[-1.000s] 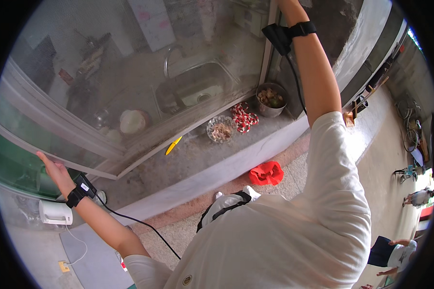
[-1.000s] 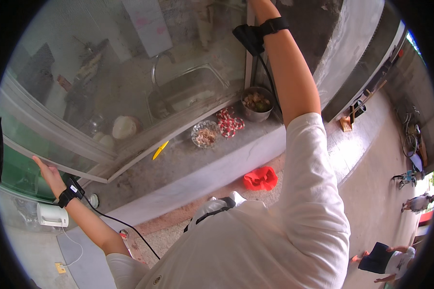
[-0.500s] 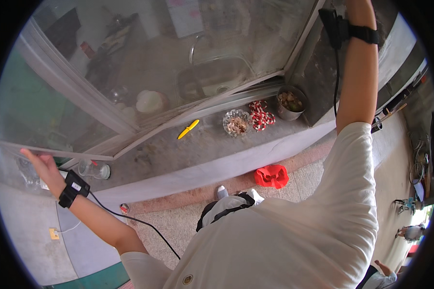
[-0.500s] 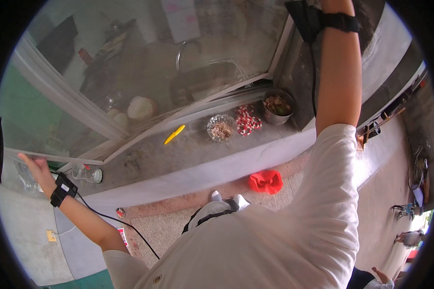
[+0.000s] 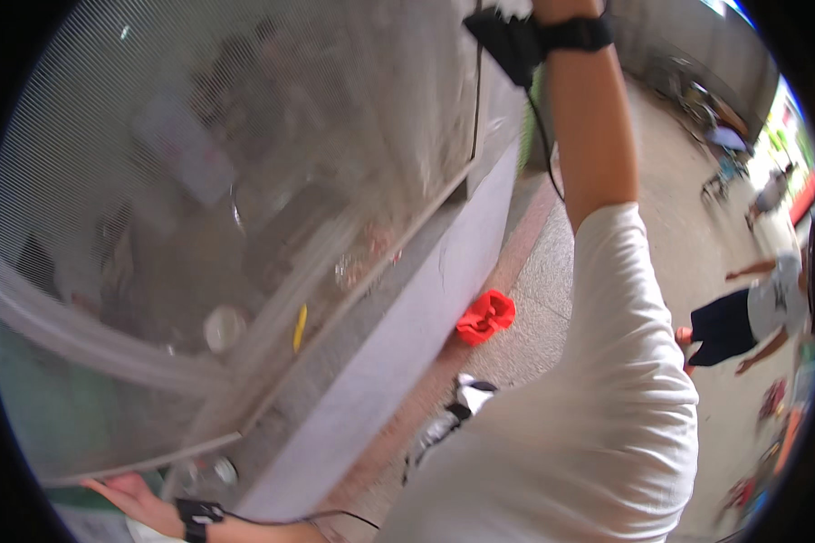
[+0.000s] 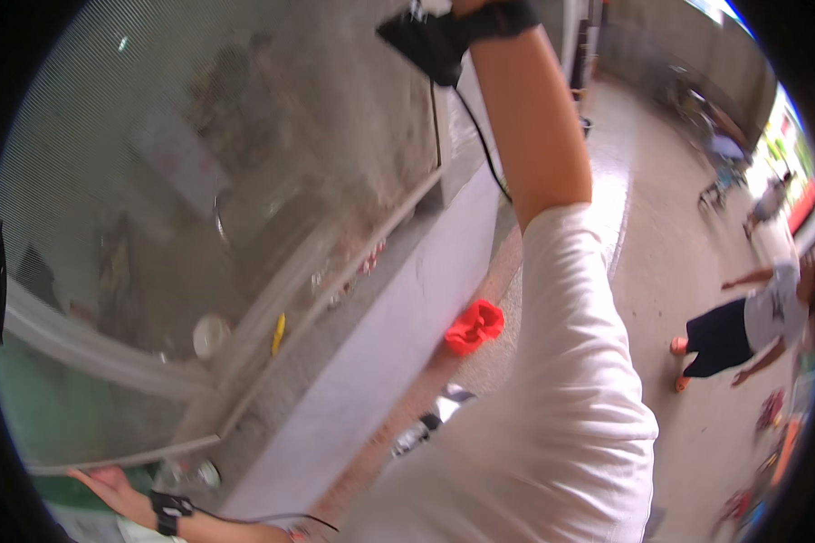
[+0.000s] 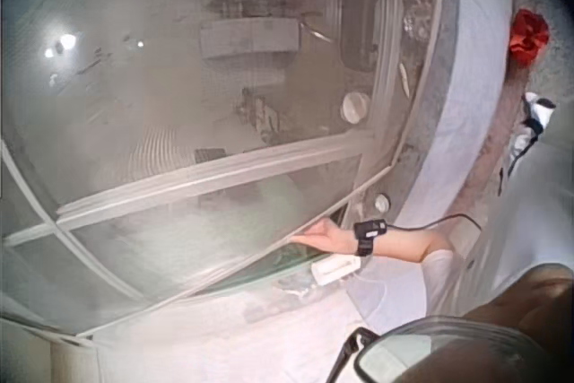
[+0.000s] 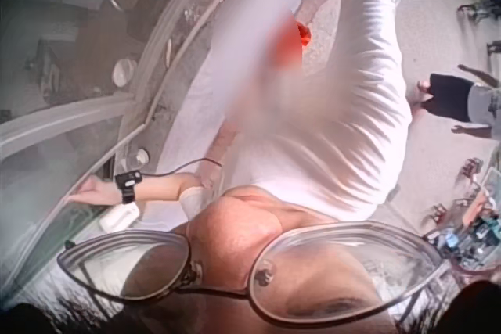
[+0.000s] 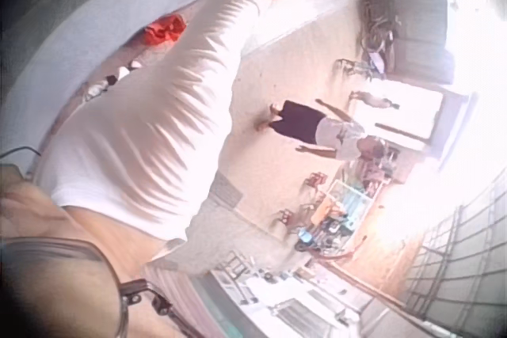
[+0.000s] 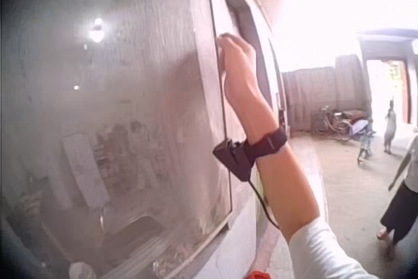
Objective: The person is installing a fly screen into a window frame.
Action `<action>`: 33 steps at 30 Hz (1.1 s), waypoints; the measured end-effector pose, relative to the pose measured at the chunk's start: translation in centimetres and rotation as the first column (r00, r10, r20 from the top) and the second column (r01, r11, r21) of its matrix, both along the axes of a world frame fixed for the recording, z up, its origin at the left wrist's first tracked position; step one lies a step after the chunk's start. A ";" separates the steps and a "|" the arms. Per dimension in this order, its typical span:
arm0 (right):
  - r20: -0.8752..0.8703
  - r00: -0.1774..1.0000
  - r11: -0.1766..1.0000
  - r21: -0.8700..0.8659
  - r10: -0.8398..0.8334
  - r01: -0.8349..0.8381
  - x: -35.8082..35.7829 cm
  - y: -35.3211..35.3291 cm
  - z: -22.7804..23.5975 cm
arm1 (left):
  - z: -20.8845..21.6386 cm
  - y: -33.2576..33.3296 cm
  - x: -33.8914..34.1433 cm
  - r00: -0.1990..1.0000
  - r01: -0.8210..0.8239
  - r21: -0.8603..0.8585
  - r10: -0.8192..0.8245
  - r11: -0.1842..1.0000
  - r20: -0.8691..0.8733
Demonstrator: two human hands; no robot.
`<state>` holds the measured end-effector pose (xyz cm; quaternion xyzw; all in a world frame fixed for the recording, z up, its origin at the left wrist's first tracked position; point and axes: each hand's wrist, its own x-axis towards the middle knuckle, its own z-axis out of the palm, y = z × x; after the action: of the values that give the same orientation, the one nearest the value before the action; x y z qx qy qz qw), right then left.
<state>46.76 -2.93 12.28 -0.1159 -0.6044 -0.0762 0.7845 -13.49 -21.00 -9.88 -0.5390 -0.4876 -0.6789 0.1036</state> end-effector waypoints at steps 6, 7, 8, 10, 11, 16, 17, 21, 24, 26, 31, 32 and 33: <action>-0.250 0.952 0.980 -0.137 -0.175 0.145 5.6 -12.3 -3.6 | 3.4 -0.7 9.4 0.464 0.462 0.441 -0.633 0.770 0.619; -0.213 0.952 0.973 -0.127 -0.219 0.195 5.7 -15.8 -3.7 | 3.7 -1.9 11.0 0.593 0.517 0.352 -0.623 0.780 0.511; -0.188 0.947 0.963 -0.118 -0.261 0.242 6.6 -18.9 -4.4 | 3.8 -2.8 12.0 0.704 0.554 0.252 -0.608 0.793 0.367; -0.233 0.917 0.941 -0.180 -0.324 0.287 8.4 -22.3 -5.0 | 1.3 -1.8 8.7 0.973 0.212 0.241 -0.227 0.947 0.036; -0.248 0.871 0.900 -0.216 -0.425 0.378 10.9 -24.8 -6.5 | -1.4 2.4 4.4 0.771 0.547 0.243 -0.595 0.801 0.227; -0.357 0.758 0.830 -0.355 -0.545 0.430 20.3 -34.5 -15.2 | -2.4 2.0 13.0 0.378 0.753 0.201 -0.662 0.626 0.648; -0.398 0.703 0.798 -0.422 -0.590 0.431 22.8 -38.0 -17.3 | -3.0 2.2 15.7 0.398 0.737 0.181 -0.634 0.651 0.663; -0.546 0.653 0.850 -0.375 -0.525 0.369 28.8 -50.1 -23.7 | -5.9 2.1 25.5 0.403 0.793 0.069 -0.606 0.606 0.686; -0.584 0.534 0.791 -0.454 -0.611 0.409 30.2 -57.4 -25.6 | -7.4 0.8 32.3 0.301 0.913 -0.016 -0.648 0.408 0.700; -0.602 0.508 0.788 -0.491 -0.615 0.372 31.2 -60.4 -26.1 | -11.0 2.4 36.2 0.283 0.934 -0.055 -0.636 0.354 0.718; -0.502 0.405 0.645 -0.617 -0.764 0.451 34.4 -67.5 -26.6 | -15.5 1.2 45.6 0.149 0.979 -0.029 -0.605 0.204 0.782; -0.493 0.379 0.621 -0.582 -0.783 0.525 34.7 -67.5 -26.2 | -17.2 1.5 47.0 0.146 0.980 -0.029 -0.606 0.198 0.782; -0.512 0.363 0.626 -0.594 -0.779 0.506 35.8 -68.9 -26.5 | -19.0 2.2 48.2 0.170 0.982 -0.091 -0.568 0.164 0.806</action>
<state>82.57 -71.84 -14.24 -0.4980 -0.1406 -0.2242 0.8258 34.70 -18.81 -28.90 -0.4626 -0.2894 -0.5426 -0.6386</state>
